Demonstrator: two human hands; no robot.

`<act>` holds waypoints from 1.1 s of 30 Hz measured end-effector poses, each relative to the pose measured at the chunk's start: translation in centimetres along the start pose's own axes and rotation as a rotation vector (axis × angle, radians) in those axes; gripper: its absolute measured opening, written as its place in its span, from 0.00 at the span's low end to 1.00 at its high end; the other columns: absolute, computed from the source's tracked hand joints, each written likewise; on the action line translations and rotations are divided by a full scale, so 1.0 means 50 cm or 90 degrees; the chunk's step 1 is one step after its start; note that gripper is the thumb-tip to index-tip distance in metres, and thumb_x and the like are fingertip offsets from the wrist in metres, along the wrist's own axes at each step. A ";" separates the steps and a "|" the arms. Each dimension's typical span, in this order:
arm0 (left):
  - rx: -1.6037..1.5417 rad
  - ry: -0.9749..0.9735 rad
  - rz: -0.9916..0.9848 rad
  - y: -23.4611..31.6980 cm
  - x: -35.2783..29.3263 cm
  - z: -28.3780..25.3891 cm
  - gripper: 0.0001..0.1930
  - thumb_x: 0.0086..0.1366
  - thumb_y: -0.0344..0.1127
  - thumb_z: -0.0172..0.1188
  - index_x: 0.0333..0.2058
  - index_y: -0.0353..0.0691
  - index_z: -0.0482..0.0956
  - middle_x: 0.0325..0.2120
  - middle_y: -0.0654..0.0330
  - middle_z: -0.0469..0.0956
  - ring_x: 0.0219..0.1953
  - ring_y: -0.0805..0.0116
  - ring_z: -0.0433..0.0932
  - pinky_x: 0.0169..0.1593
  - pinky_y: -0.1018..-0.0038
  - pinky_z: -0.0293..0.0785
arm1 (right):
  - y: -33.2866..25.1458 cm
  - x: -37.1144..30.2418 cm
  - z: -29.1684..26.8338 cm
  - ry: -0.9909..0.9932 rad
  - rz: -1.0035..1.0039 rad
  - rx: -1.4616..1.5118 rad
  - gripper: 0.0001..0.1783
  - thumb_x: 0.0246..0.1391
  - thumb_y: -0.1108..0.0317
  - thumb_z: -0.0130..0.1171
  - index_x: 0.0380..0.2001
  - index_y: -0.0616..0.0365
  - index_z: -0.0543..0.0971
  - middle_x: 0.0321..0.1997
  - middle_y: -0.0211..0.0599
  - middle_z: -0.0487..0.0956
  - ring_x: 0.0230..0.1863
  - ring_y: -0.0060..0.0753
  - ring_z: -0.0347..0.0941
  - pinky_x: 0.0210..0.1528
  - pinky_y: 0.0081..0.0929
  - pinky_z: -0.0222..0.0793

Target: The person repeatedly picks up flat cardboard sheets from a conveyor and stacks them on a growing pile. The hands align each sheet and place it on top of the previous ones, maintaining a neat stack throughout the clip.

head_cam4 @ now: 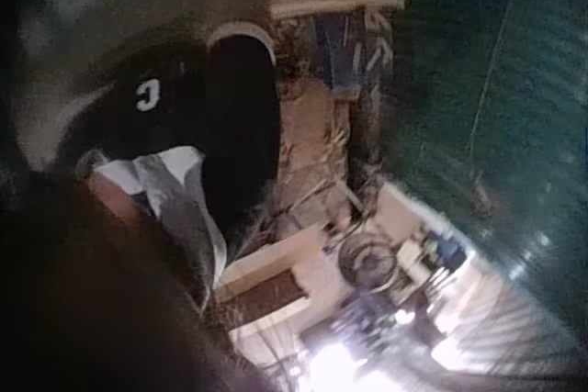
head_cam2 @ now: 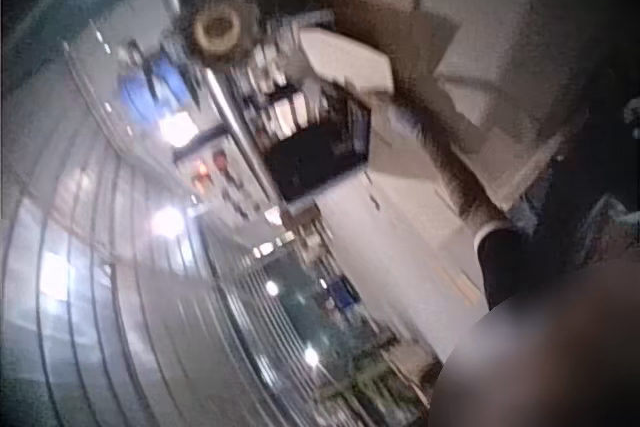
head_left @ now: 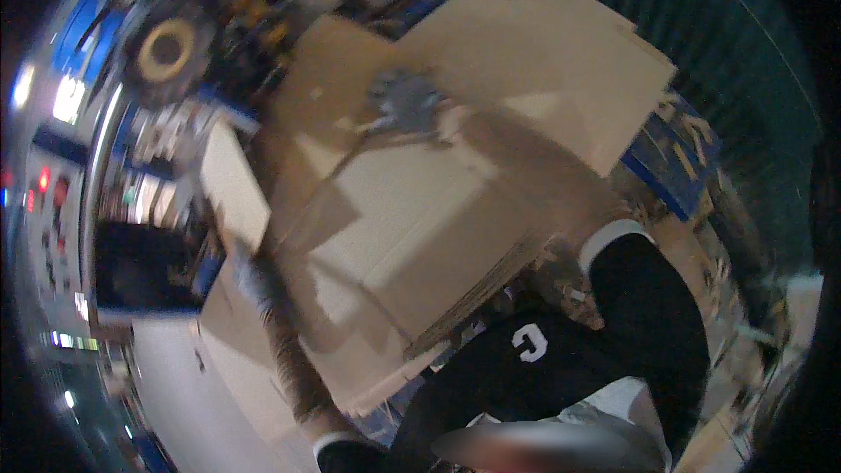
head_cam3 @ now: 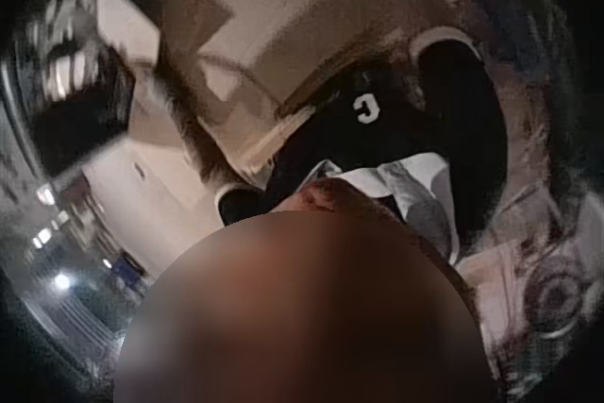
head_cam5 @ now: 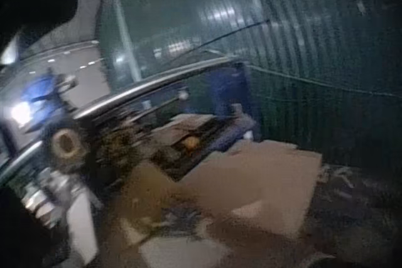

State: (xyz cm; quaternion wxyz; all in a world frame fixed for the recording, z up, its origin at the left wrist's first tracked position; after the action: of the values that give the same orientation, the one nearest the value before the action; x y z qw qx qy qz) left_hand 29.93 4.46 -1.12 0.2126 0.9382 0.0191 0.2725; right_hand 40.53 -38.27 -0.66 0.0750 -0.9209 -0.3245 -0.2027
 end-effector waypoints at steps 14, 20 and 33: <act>0.295 0.202 -0.771 -0.124 -0.489 -0.343 0.38 0.58 0.53 0.58 0.55 0.23 0.63 0.50 0.40 0.70 0.49 0.48 0.71 0.52 0.61 0.68 | 0.570 -0.675 -0.196 0.066 0.760 -0.213 0.33 0.57 0.47 0.48 0.59 0.56 0.66 0.60 0.48 0.68 0.64 0.47 0.59 0.64 0.43 0.53; -0.161 0.354 -0.735 -0.218 -0.514 -0.363 0.32 0.55 0.51 0.61 0.47 0.26 0.72 0.42 0.48 0.74 0.46 0.56 0.71 0.53 0.59 0.64 | 0.304 -0.797 -0.275 0.349 0.767 -0.044 0.34 0.59 0.49 0.47 0.62 0.60 0.62 0.61 0.53 0.67 0.66 0.50 0.58 0.66 0.42 0.50; -0.455 0.578 -0.609 -0.194 -0.519 -0.586 0.37 0.55 0.48 0.61 0.61 0.49 0.57 0.57 0.54 0.57 0.57 0.57 0.60 0.52 0.49 0.65 | 0.078 -0.663 -0.163 0.121 0.694 -0.271 0.39 0.59 0.42 0.44 0.61 0.63 0.63 0.69 0.44 0.57 0.70 0.58 0.47 0.70 0.48 0.41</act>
State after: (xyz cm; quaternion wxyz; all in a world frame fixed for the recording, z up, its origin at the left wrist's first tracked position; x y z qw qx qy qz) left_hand -6.59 20.71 4.15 0.5708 0.4965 0.4211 0.5004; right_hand 16.92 -62.31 -7.29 0.0109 -0.9274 0.2514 -0.2767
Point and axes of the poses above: each hand's wrist, its own x-axis towards the middle knuckle, its own z-axis out of the palm, y = z × x, the point moved 4 cm from there along x, towards the middle knuckle
